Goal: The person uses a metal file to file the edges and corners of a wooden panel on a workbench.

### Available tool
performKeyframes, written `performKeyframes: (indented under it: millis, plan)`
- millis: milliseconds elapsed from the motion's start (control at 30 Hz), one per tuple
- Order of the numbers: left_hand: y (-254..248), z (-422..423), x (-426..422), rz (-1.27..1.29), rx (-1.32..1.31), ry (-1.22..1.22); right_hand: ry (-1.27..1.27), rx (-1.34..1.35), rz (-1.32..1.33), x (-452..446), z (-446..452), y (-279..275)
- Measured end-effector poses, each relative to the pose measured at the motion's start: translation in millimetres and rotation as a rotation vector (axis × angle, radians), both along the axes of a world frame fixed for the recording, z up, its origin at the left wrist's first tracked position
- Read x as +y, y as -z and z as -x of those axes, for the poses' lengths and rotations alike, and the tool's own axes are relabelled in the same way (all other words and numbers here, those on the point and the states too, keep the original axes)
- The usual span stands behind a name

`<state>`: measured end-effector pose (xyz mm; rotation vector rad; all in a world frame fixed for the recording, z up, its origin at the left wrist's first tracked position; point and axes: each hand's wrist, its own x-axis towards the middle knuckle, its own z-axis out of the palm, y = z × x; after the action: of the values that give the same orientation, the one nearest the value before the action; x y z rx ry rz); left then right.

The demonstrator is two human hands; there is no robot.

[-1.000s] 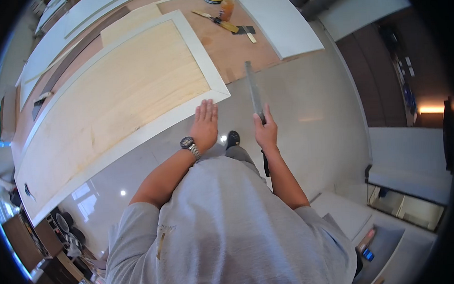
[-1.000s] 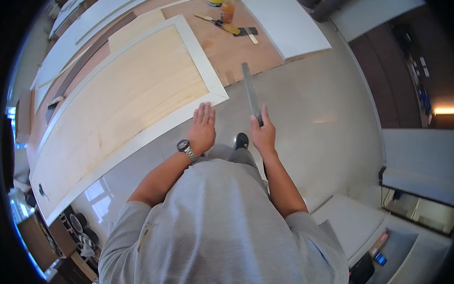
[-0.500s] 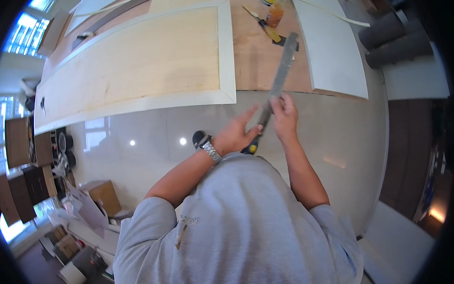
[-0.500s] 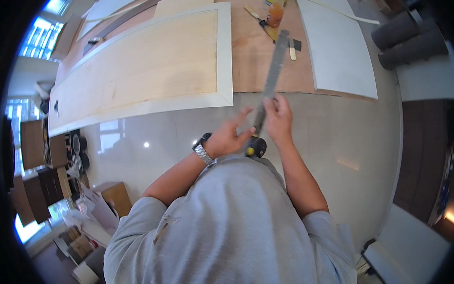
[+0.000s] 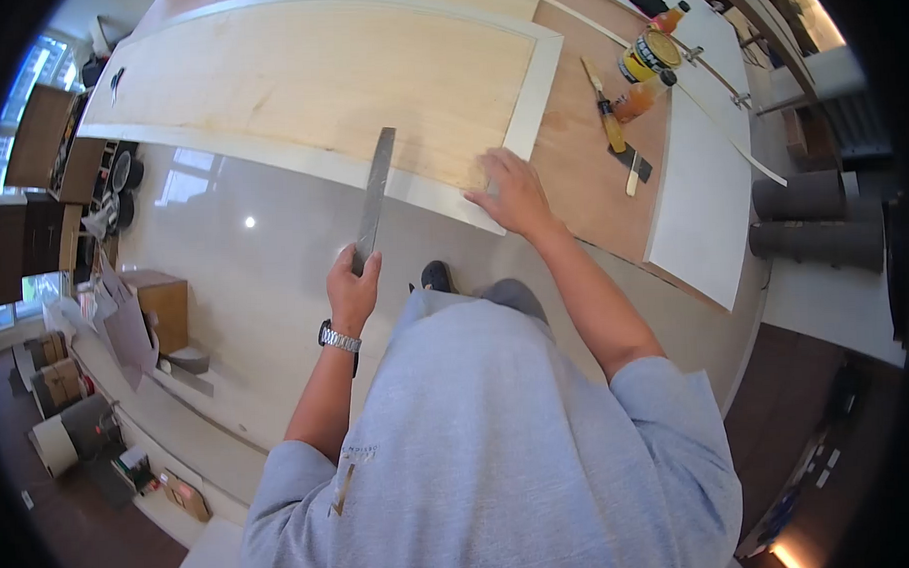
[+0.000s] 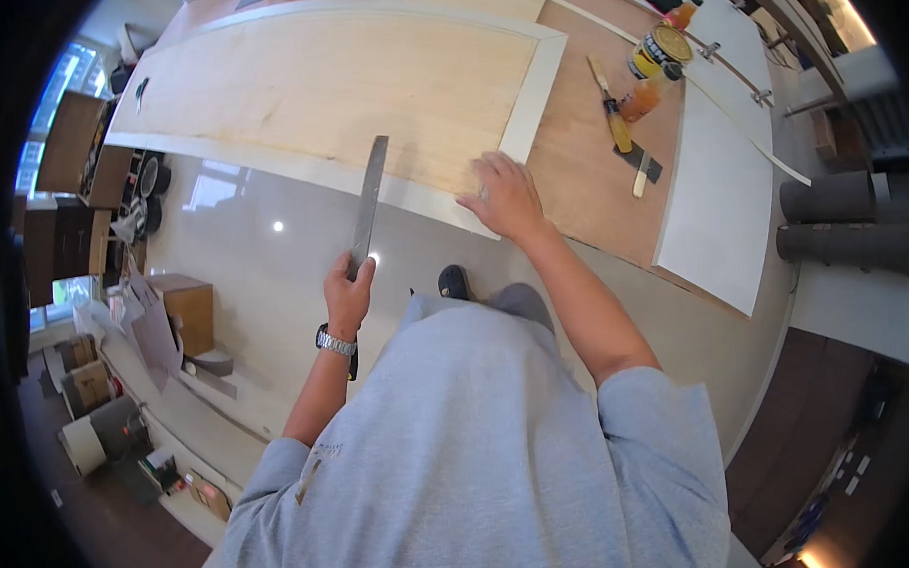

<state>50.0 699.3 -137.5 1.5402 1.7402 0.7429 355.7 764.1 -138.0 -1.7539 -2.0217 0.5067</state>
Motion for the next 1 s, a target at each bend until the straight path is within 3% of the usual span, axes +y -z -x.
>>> performKeyframes:
  millis: [133, 233, 333, 467, 667, 1000]
  plan:
    - [21, 7, -40, -0.052, 0.005, -0.124, -0.122, -0.197, 0.149, 23, 28, 2]
    - [16, -7, -61, 0.123, -0.103, -0.206, -0.224, -0.258, 0.192, 33, 28, -4]
    - [22, -31, -78, 0.129, -0.142, -0.231, -0.342, -0.274, 0.199, 34, 7, -4]
    - [47, -68, -95, -0.054, -0.128, -0.253, -0.494, -0.332, 0.246, 27, -31, -12]
    - [24, -115, -93, -0.07, -0.08, -0.226, -0.215, -0.395, 0.238, 77, -96, -6]
    - [15, -159, -41, -0.003, 0.244, 0.079, -0.181, -0.484, 0.351, 114, -111, -8]
